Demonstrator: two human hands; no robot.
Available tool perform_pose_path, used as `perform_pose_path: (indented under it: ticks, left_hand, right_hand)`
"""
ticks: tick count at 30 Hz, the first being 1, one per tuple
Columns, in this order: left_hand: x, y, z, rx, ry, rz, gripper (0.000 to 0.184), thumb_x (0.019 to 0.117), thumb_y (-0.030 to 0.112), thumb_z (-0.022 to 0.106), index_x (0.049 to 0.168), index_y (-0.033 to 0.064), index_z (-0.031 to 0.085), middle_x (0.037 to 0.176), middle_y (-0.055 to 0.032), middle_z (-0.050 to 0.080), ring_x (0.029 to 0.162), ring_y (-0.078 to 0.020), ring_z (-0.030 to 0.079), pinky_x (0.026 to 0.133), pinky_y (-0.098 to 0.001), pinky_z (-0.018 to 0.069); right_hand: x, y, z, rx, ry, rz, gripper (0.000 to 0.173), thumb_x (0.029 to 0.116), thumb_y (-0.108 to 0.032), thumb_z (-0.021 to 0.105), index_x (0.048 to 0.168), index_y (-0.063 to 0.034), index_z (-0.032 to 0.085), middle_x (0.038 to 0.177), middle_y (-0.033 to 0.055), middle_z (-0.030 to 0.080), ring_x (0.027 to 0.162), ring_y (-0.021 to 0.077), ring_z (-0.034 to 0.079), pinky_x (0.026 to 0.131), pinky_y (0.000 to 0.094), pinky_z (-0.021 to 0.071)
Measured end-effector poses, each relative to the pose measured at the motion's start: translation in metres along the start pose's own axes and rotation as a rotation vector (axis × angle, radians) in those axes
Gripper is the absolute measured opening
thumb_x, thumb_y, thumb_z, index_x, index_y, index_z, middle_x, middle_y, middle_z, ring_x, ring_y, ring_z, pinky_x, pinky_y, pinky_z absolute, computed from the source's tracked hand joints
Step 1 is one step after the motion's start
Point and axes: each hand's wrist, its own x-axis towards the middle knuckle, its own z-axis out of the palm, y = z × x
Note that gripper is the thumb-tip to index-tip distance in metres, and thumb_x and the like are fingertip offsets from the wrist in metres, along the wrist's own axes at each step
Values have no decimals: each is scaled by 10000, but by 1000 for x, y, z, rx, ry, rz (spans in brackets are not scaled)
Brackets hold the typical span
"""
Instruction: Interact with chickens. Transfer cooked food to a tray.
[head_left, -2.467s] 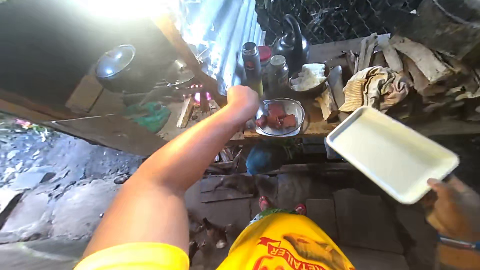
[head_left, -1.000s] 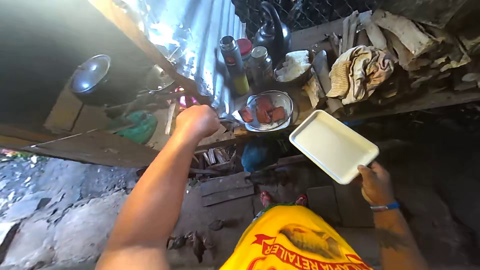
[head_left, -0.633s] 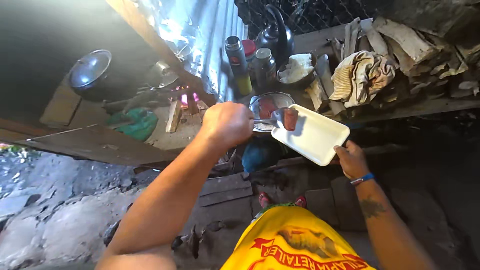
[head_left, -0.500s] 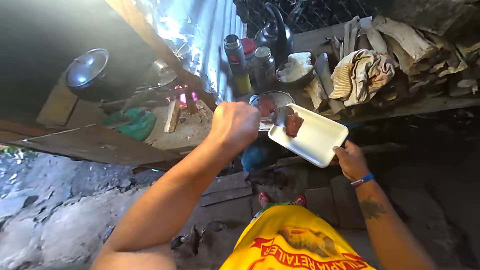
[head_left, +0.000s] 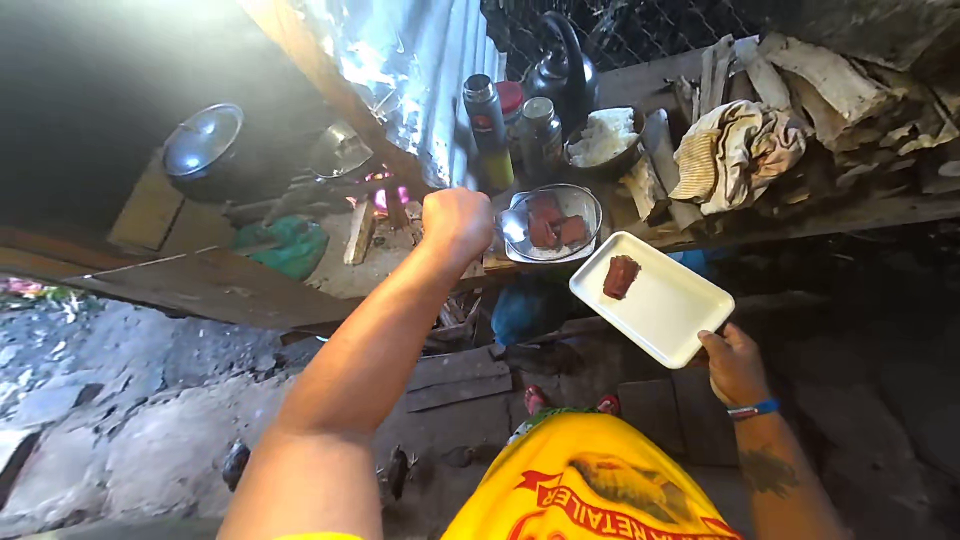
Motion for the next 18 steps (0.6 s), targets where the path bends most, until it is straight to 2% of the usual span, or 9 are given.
perform_pose_path:
  ticks: [3,7,10,18]
  left_hand:
    - [5,0,16,19,18,30,217,896,218,664,799,24,657,854,-213,688,824,-425,692,607,-604,506]
    - [6,-10,18,-35,-13,66,227,928,292,649,890,83,729,929,-205,716,900,-445,697,660,-668,522]
    - [4,-18,16,-57,-21,40,216,928,320,638,907,134,748,934,-183,727,910,-436,702,663,-678,520]
    - [-8,-22,24,-93,43,19,202,966,302,605,997,179,762,967,-174,737,927,-428,709,671,-661,526]
  right_hand:
    - [-6,5,-7,11,22,-2,304,989,-128,527,1244,34,568,937,96,713,716,171,733,600,349,647]
    - [-11,7,-18,2,61,26,314,1007,-129,521,1268,40,563,959,120,712,720,192,732,611,375,648]
    - [-11,6,-22,-2,80,20,312,1005,-125,523,1267,39,563,968,114,707,734,178,732,618,363,649]
    - [-10,7,-29,8,98,27,281,1015,-123,517,1242,36,565,957,110,708,726,182,735,614,367,653]
